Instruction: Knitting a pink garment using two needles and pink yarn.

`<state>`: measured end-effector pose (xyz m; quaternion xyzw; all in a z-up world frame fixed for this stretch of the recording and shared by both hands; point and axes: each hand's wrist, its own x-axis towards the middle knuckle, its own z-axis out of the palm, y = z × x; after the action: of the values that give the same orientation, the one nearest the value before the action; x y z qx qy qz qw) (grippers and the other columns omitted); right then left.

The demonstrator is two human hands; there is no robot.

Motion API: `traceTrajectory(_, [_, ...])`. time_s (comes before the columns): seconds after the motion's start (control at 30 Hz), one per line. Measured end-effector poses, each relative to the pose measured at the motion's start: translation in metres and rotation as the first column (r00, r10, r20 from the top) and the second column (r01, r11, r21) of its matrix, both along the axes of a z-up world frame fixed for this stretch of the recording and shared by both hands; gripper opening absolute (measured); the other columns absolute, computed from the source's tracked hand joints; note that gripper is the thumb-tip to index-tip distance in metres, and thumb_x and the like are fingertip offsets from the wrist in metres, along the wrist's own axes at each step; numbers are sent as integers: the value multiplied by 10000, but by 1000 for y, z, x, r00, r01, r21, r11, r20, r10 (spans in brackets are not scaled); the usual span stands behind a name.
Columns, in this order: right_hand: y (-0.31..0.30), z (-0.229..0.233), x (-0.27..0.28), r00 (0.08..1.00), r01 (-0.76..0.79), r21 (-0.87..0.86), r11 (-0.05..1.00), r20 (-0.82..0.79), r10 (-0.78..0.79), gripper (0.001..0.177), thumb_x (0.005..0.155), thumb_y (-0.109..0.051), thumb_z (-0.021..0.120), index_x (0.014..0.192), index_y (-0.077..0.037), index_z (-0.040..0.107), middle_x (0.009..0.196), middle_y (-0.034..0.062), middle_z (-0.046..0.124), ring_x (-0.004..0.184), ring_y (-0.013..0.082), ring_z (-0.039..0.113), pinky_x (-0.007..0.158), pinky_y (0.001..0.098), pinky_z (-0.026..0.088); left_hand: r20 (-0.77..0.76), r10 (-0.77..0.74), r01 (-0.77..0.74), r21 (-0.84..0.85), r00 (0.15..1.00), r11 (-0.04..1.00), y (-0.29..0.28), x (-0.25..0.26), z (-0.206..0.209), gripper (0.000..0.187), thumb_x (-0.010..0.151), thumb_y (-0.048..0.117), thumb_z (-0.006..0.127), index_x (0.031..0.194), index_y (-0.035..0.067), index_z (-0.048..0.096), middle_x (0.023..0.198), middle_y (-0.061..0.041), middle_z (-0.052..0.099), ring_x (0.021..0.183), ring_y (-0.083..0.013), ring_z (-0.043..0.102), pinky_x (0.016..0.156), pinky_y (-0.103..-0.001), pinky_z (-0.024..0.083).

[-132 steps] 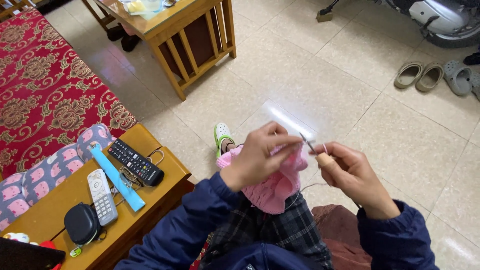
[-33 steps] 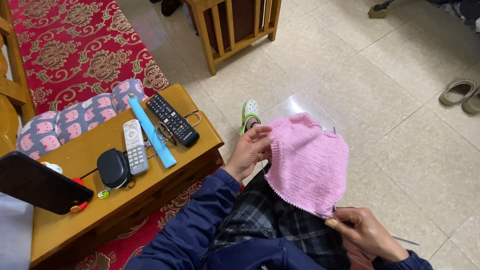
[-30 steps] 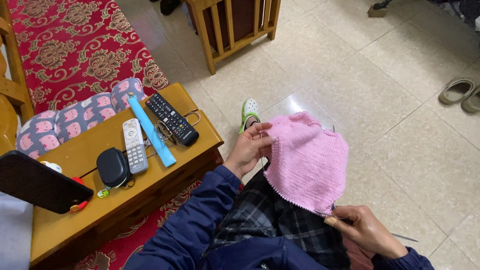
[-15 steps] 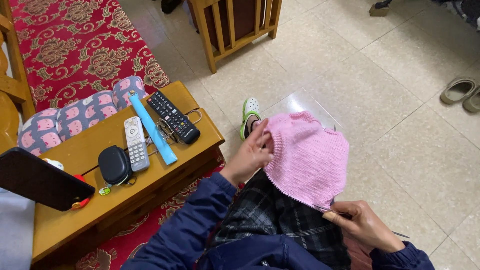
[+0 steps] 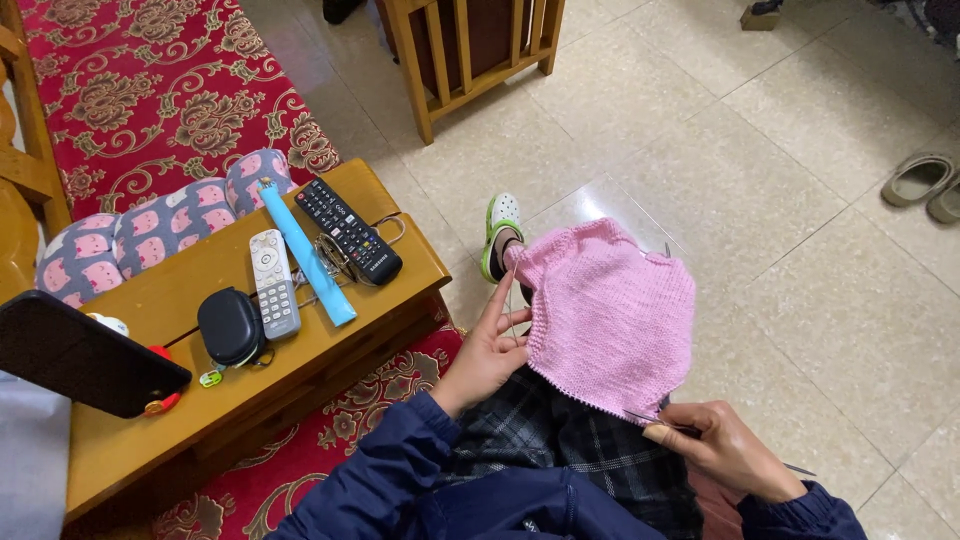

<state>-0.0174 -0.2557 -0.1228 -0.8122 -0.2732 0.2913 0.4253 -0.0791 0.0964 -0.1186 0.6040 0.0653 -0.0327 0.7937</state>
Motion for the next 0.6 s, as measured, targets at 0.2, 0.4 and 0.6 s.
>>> traceTrajectory(0.2, [0,0,-2,1000,13,9,1000,10,-14,428,941,-229,829,622,-70,593,639,-30,380,620,88,341,531,314,286,23,-3,3,-10,1000,1000,0,0,-8,1059,910,-60,670,1666,383,76,1511,-261,493,1046,-109,707,984,-298,559])
traceTrajectory(0.4, [-4,0,-1,1000,-18,38,999,10,17,509,977,-247,811,640,-106,456,688,-44,289,629,88,275,523,324,235,76,45,-54,111,996,992,-5,-2,9,945,941,53,688,1646,330,122,1775,-73,19,1351,-299,583,1113,-424,507])
traceTrajectory(0.6, [-11,58,24,995,33,206,978,-104,-12,264,923,-182,747,786,13,862,712,8,758,703,98,648,622,270,493,421,-352,-144,788,836,598,29,21,45,247,982,362,709,1222,341,762,1675,-139,392,1603,-402,230,1261,-709,-10])
